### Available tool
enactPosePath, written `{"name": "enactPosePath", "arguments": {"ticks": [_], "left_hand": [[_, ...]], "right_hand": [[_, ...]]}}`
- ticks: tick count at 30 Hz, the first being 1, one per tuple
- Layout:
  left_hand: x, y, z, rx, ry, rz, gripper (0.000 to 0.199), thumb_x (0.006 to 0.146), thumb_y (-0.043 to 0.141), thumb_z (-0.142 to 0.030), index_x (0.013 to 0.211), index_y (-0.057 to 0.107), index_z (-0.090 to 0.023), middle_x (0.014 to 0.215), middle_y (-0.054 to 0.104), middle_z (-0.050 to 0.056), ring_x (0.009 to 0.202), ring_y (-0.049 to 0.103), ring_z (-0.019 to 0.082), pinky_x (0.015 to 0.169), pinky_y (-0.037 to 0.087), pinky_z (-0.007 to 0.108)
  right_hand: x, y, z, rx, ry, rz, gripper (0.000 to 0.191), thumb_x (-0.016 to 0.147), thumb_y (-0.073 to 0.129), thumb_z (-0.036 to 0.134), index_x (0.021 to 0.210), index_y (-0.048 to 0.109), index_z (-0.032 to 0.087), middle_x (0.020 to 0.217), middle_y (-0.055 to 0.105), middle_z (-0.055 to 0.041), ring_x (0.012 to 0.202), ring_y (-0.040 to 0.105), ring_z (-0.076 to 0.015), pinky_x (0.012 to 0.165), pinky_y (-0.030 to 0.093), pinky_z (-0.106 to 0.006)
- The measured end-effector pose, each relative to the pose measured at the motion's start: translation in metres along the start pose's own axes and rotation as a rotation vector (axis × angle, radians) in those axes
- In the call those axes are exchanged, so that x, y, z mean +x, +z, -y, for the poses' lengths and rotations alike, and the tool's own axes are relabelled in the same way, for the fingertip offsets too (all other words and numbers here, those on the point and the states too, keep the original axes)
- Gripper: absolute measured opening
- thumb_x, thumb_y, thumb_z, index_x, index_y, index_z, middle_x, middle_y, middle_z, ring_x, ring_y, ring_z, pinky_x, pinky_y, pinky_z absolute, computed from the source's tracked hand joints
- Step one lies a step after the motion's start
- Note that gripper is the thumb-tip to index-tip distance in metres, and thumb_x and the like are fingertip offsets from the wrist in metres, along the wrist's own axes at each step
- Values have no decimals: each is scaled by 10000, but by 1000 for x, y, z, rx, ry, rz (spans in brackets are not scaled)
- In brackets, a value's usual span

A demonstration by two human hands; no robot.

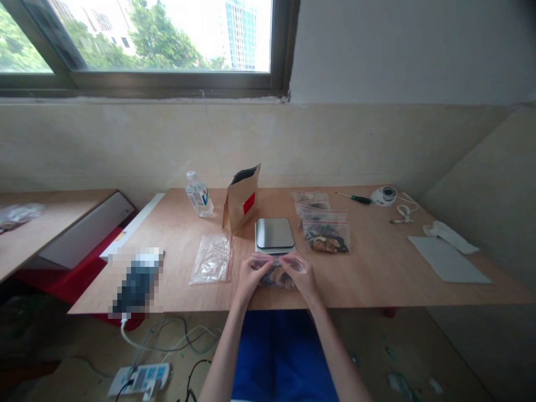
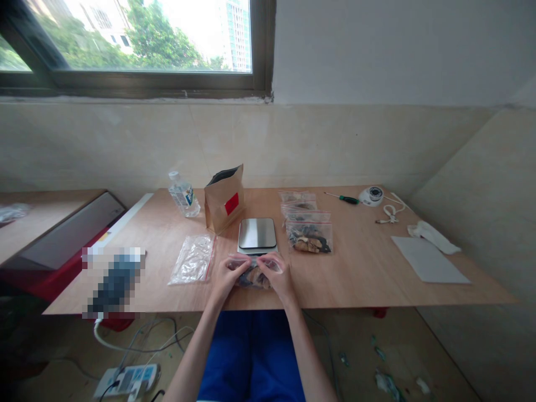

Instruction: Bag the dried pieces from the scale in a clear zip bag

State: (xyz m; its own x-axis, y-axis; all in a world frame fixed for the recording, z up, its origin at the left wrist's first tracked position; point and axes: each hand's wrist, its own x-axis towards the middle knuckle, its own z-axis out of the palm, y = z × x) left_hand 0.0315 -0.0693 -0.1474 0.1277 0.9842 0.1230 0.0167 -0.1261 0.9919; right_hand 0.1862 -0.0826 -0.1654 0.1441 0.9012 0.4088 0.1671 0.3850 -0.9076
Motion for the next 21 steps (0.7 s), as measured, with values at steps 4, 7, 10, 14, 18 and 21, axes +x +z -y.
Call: {"name": "enactPosePath", "arguments": {"ticks": [4,7,10,14,18,21], "left_hand": [[1,0,2,26,25,0,227,727,673,-357,751,713,-135,809,697,82,787,648,192,693,494,251],[1,1,3,30,30,-8,226,726,671,-355,746,706,-133,787,696,77,773,648,188,698,494,253],[1,1,0,20,10,-30,223,722,672,-352,753,706,-134,776,699,73,760,652,186,686,496,248],[2,-1,-5,15,13,-56,238,721,667,-367,753,720,-138,818,708,84,799,656,207,705,501,261],[3,-3,-2,6,19,-34,256,747,640,-376,782,729,-139,858,712,92,826,655,212,716,500,265],[4,-4,3,11,29,-31,249,755,635,-369,773,726,-137,847,710,89,817,653,204,712,494,260]], "right_hand": [[0,0,1,-42,-27,-7,103,775,639,285,741,670,194,741,622,-25,718,597,-159,656,476,-272],[-1,1,2,-70,-39,-19,119,780,630,295,735,669,192,732,624,-27,721,595,-161,668,474,-279],[-1,3,3,-78,-44,-22,124,787,620,293,733,664,190,730,624,-30,721,594,-163,669,475,-282],[2,7,7,-95,-61,-4,102,789,622,284,757,665,198,745,632,-35,742,594,-170,688,479,-292],[5,11,12,-122,-60,34,112,792,625,301,776,680,205,780,629,-41,780,589,-176,694,475,-289],[5,13,15,-138,-65,40,124,808,611,298,764,684,208,769,624,-37,779,581,-173,703,462,-287]]}}
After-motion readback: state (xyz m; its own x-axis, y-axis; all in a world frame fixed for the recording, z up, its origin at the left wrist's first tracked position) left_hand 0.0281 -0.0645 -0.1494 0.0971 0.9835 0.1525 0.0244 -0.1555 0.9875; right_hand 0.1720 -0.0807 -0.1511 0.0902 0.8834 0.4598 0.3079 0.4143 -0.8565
